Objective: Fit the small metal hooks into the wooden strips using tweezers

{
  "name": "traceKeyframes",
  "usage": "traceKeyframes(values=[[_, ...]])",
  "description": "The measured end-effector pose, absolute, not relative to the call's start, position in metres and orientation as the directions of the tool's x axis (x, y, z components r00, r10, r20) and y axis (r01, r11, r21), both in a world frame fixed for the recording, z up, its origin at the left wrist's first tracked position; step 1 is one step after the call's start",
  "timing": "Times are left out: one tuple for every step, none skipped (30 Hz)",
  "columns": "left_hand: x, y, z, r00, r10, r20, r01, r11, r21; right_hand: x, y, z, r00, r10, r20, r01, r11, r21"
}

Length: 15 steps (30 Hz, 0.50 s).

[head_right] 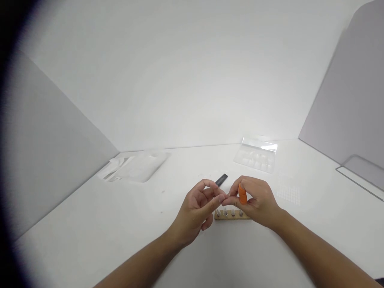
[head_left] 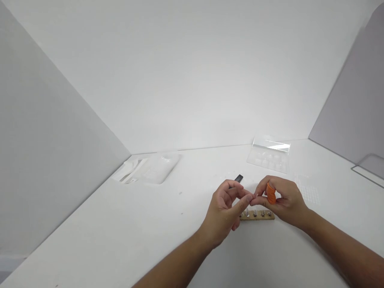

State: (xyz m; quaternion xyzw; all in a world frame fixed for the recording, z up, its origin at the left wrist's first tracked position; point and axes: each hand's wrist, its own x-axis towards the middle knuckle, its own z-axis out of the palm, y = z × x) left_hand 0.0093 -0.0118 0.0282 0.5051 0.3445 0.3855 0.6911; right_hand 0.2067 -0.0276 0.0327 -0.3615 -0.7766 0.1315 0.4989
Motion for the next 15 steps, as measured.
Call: traceKeyframes(values=[[0.0089,-0.0114,0.0274,0.476,0.876,-0.077,-0.181,0.184,0.966,0.2065,-0.0277,0.0333,-0.243,0.685,0.687,0.432,0.711,-0.556],[0.0084,-0.0111,0.0266,0.486,0.871,-0.071,-0.179,0.178,0.968,0.2063,-0.0279,0.0340,-0.241,0.675,0.697,0.438,0.717,-0.543],[0.0079,-0.0110,0.0258,0.492,0.868,-0.066,-0.177,0.174,0.969,0.2061,-0.0281,0.0347,-0.237,0.665,0.709,0.449,0.722,-0.527],[0.0075,-0.0110,0.0250,0.495,0.866,-0.065,-0.174,0.172,0.970,0.2058,-0.0284,0.0353,-0.229,0.656,0.719,0.465,0.723,-0.511],[0.0073,-0.0111,0.0244,0.495,0.867,-0.066,-0.169,0.171,0.971,0.2055,-0.0287,0.0357,-0.222,0.649,0.727,0.481,0.722,-0.498],[0.0073,-0.0114,0.0239,0.490,0.869,-0.071,-0.162,0.171,0.972,0.2053,-0.0289,0.0357,-0.215,0.645,0.733,0.496,0.719,-0.487],[0.0075,-0.0117,0.0235,0.482,0.872,-0.081,-0.155,0.175,0.972,0.2049,-0.0290,0.0352,-0.213,0.640,0.738,0.506,0.718,-0.477],[0.0079,-0.0120,0.0233,0.474,0.875,-0.093,-0.150,0.185,0.971,0.2046,-0.0291,0.0344,-0.216,0.635,0.742,0.513,0.720,-0.467],[0.0084,-0.0123,0.0234,0.466,0.878,-0.109,-0.149,0.199,0.969,0.2043,-0.0291,0.0333,-0.220,0.621,0.753,0.518,0.728,-0.449],[0.0089,-0.0126,0.0236,0.457,0.881,-0.126,-0.151,0.217,0.965,0.2040,-0.0290,0.0320,-0.225,0.598,0.769,0.521,0.741,-0.423],[0.0095,-0.0128,0.0240,0.447,0.883,-0.144,-0.154,0.234,0.960,0.2037,-0.0288,0.0308,-0.231,0.568,0.790,0.525,0.756,-0.390],[0.0101,-0.0131,0.0246,0.437,0.885,-0.161,-0.158,0.252,0.955,0.2035,-0.0285,0.0298,-0.241,0.537,0.808,0.531,0.770,-0.354],[0.0106,-0.0133,0.0254,0.430,0.885,-0.177,-0.162,0.268,0.950,0.2033,-0.0282,0.0291,-0.255,0.509,0.822,0.537,0.781,-0.317],[0.0110,-0.0136,0.0262,0.425,0.885,-0.190,-0.167,0.283,0.945,0.2032,-0.0280,0.0288,-0.274,0.484,0.831,0.544,0.791,-0.282],[0.0113,-0.0140,0.0270,0.422,0.884,-0.202,-0.172,0.297,0.939,0.2033,-0.0278,0.0288,-0.296,0.467,0.833,0.549,0.797,-0.252]])
